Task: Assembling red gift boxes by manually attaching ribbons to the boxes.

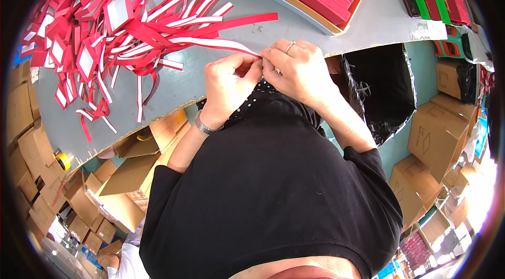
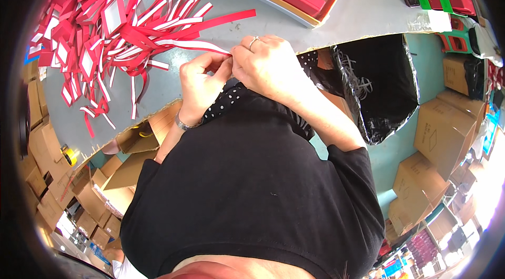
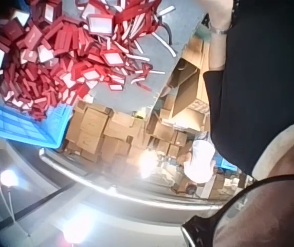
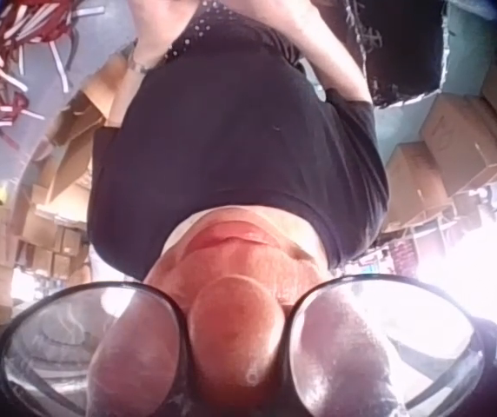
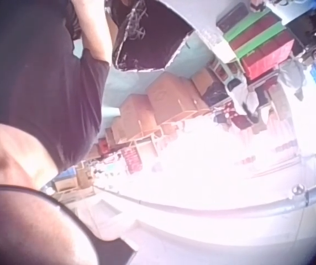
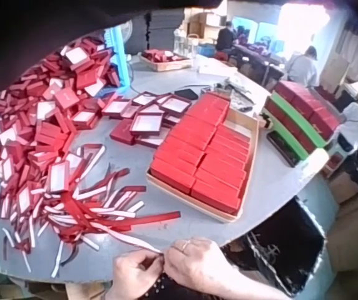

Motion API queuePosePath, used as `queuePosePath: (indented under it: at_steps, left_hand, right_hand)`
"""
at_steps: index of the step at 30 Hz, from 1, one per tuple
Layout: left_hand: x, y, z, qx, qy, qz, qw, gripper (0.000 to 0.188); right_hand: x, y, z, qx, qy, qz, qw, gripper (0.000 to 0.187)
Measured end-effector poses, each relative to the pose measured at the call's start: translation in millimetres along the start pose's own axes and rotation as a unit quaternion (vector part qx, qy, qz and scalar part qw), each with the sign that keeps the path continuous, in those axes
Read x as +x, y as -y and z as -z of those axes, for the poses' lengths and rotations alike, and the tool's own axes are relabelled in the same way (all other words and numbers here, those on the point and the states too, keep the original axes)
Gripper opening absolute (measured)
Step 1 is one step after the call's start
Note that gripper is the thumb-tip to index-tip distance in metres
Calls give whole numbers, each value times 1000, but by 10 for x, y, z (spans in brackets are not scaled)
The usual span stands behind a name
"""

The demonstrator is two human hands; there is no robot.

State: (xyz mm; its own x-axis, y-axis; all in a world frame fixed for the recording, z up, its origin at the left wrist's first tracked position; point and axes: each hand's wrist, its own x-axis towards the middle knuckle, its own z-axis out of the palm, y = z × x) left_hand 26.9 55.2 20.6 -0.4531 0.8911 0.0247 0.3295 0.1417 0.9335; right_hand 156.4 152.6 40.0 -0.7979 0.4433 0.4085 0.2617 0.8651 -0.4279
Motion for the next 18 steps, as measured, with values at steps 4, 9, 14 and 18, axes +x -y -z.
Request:
queuePosePath:
  at_steps: [4,9,14,18]
  left_hand:
    - [13,-49,-18,-27,62,12,998,6]
    - [67,-154,249,-447,355,112,813,13]
    - [302,-260,406,-643,421,-52,637,14]
    - [355,-423,469,-739,359,-30,569,13]
  right_hand:
    - [-91,-62,23,51,-15,-55,997,6]
    - [-469,-461,356,152,14,-231,961,9]
    - [-1684,-1820,815,-80,-70,-448,887,11]
    - [-2566,-2469,1397,-234,-68,-554,796,20]
